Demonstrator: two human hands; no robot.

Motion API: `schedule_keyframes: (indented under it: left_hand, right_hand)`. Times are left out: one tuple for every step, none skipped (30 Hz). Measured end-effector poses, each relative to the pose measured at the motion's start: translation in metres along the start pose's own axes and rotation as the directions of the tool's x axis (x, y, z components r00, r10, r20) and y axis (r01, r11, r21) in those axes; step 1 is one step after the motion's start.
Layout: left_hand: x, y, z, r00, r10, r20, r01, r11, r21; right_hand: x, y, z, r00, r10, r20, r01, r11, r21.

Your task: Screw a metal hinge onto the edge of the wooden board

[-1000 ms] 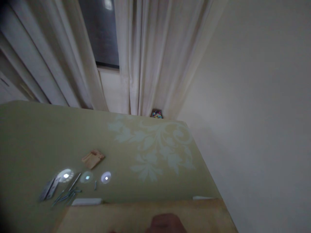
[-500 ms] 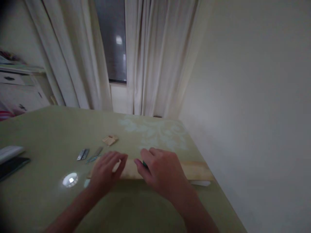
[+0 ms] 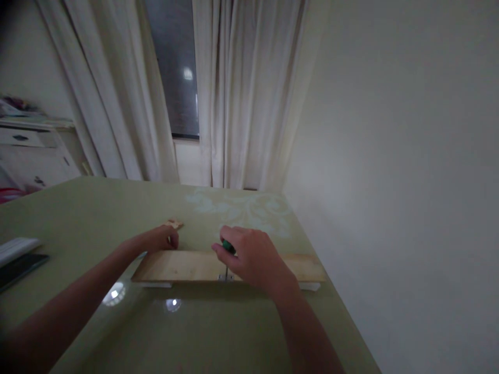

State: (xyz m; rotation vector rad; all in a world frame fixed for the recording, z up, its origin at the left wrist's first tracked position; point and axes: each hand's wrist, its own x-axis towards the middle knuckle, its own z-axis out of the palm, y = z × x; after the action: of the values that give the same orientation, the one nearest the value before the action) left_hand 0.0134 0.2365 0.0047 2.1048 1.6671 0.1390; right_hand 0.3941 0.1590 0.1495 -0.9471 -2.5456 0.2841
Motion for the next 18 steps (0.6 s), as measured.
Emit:
schedule_keyframes:
  left_hand:
    - [0.002, -0.002, 0.000, 1.000, -0.013, 0.023, 0.013, 1.000, 0.011]
    - [0.005, -0.004, 0.000, 0.999, -0.025, 0.042, 0.024, 0.999, 0.024]
    - [0.008, -0.005, 0.000, 0.998, -0.033, 0.058, 0.031, 0.999, 0.037]
    - [0.011, -0.006, -0.001, 0.997, -0.038, 0.070, 0.034, 0.998, 0.047]
    - [0.013, -0.007, -0.001, 0.996, -0.040, 0.078, 0.036, 0.998, 0.056]
    - [0.016, -0.007, -0.002, 0.996, -0.039, 0.080, 0.035, 0.997, 0.062]
    - [0.017, -0.006, -0.002, 0.996, -0.037, 0.075, 0.032, 0.997, 0.065]
    - [0.019, -0.005, -0.003, 0.997, -0.034, 0.065, 0.029, 0.997, 0.066]
    - [0.019, -0.005, -0.004, 0.998, -0.030, 0.051, 0.027, 0.998, 0.065]
    - [0.019, -0.004, -0.005, 0.999, -0.027, 0.034, 0.025, 0.998, 0.062]
    - [0.017, -0.003, -0.007, 1.000, -0.025, 0.015, 0.024, 0.998, 0.057]
    - [0.015, -0.002, -0.009, 1.000, -0.025, -0.006, 0.025, 0.998, 0.050]
    - [0.013, 0.001, -0.012, 0.999, -0.026, -0.033, 0.027, 0.999, 0.041]
    - [0.009, 0.005, -0.015, 0.998, -0.028, -0.062, 0.030, 0.999, 0.032]
    - [0.006, 0.011, -0.018, 0.995, -0.026, -0.093, 0.028, 0.999, 0.025]
    - [0.001, 0.021, -0.020, 0.991, -0.016, -0.132, 0.017, 1.000, 0.007]
    - [-0.004, 0.033, -0.020, 0.985, 0.007, -0.170, -0.010, 1.000, -0.021]
    - [-0.009, 0.048, -0.019, 0.978, 0.044, -0.206, -0.057, 0.997, -0.059]
  right_hand:
    - [0.001, 0.002, -0.001, 1.000, 0.008, 0.001, -0.008, 1.000, 0.019]
    - [0.002, 0.004, -0.001, 1.000, 0.017, 0.001, -0.017, 0.999, 0.036]
    - [0.002, 0.005, -0.002, 1.000, 0.026, 0.002, -0.026, 0.999, 0.047]
    - [0.003, 0.006, -0.002, 0.999, 0.032, 0.000, -0.032, 0.998, 0.053]
    - [0.003, 0.007, -0.002, 0.999, 0.036, -0.005, -0.035, 0.998, 0.053]
    - [0.002, 0.008, -0.002, 0.999, 0.039, -0.012, -0.038, 0.998, 0.050]
    - [0.002, 0.008, -0.002, 0.999, 0.039, -0.019, -0.038, 0.998, 0.046]
    - [0.002, 0.009, -0.002, 0.999, 0.037, -0.027, -0.036, 0.998, 0.043]
    - [0.002, 0.009, -0.001, 0.999, 0.034, -0.033, -0.032, 0.998, 0.044]
    - [0.001, 0.010, -0.001, 0.999, 0.029, -0.035, -0.027, 0.998, 0.050]
    - [0.002, 0.010, -0.001, 0.999, 0.023, -0.035, -0.021, 0.998, 0.058]
    - [0.002, 0.011, 0.000, 0.999, 0.017, -0.036, -0.015, 0.998, 0.066]
    - [0.003, 0.011, 0.000, 0.999, 0.012, -0.036, -0.010, 0.997, 0.072]
    - [0.004, 0.011, 0.001, 0.999, 0.010, -0.036, -0.007, 0.997, 0.075]
    - [0.005, 0.011, 0.001, 0.999, 0.005, -0.035, -0.003, 0.997, 0.077]
    - [0.006, 0.011, 0.002, 0.999, 0.001, -0.033, 0.002, 0.997, 0.078]
    - [0.006, 0.011, 0.002, 1.000, -0.003, -0.030, 0.005, 0.997, 0.080]
    - [0.007, 0.011, 0.003, 1.000, -0.005, -0.027, 0.007, 0.997, 0.082]
